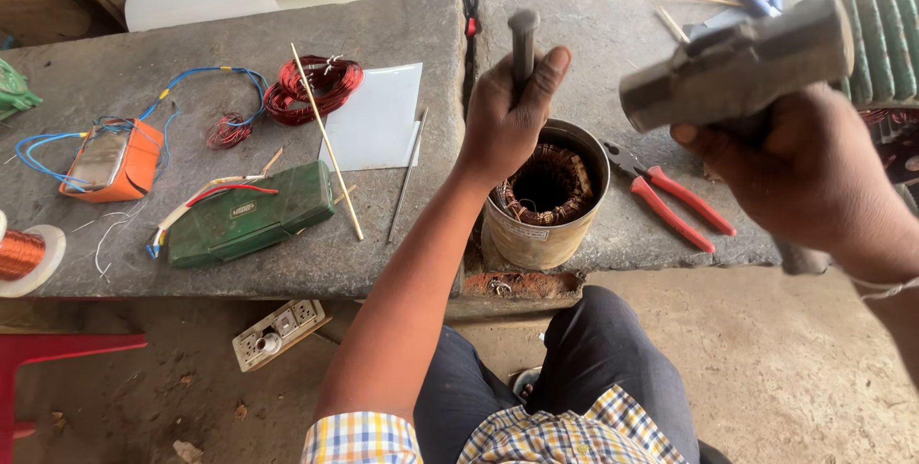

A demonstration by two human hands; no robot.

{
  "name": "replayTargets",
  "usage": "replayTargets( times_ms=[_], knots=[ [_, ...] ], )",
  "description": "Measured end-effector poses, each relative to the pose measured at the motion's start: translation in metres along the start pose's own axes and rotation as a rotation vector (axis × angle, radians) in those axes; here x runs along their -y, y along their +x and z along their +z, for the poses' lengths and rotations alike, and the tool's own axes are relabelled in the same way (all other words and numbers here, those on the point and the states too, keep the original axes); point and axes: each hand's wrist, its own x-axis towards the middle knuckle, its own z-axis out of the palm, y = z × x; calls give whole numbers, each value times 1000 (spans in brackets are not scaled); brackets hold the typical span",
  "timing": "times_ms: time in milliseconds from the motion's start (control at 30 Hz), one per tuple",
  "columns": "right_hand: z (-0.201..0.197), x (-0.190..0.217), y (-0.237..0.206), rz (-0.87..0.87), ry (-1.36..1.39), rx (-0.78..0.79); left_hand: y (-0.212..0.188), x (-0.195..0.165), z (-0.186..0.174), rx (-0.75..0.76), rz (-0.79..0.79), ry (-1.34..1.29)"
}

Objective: The person sits at a stone workbench and works on an electric motor stator placed in a metal can. They hold a punch against the old copper windings and strike it with a hammer, then use pliers and a screwdriver-like tool to pull and pry the remaining wire out of the stator slots.

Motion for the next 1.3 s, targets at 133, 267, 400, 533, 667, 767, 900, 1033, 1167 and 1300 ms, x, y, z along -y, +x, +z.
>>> replayTargets(
  times_ms=[133,267,400,533,667,767,900,1033,1167,1300],
  knots=[
    [30,-32,-18,-99,364,-15,15,8,4,-47,-132,-345],
    [71,-62,-59,-82,804,-40,15,-9,-4,-58,-118,-477],
    [116,-87,-115,362,1075,13,1,-52,-33,38,36,146],
    [147,-107,-140,668,1008,42,-12,-82,-34,431,-118,1051],
    [160,-113,-134,669,940,-18,-11,-87,-15,638,-136,1410],
    [163,-110,-129,682,997,-46,-8,-84,-17,625,-274,1462],
    [165,-104,-127,734,1031,-38,-8,-72,-29,557,-235,1345],
    [168,-103,-126,752,987,-43,-5,-50,-27,509,-57,1334],
    [170,-103,-124,758,976,-42,-5,-31,-19,425,1,1209],
    [169,-102,-123,782,936,-30,-11,-26,-23,312,83,1150]
  ],
)
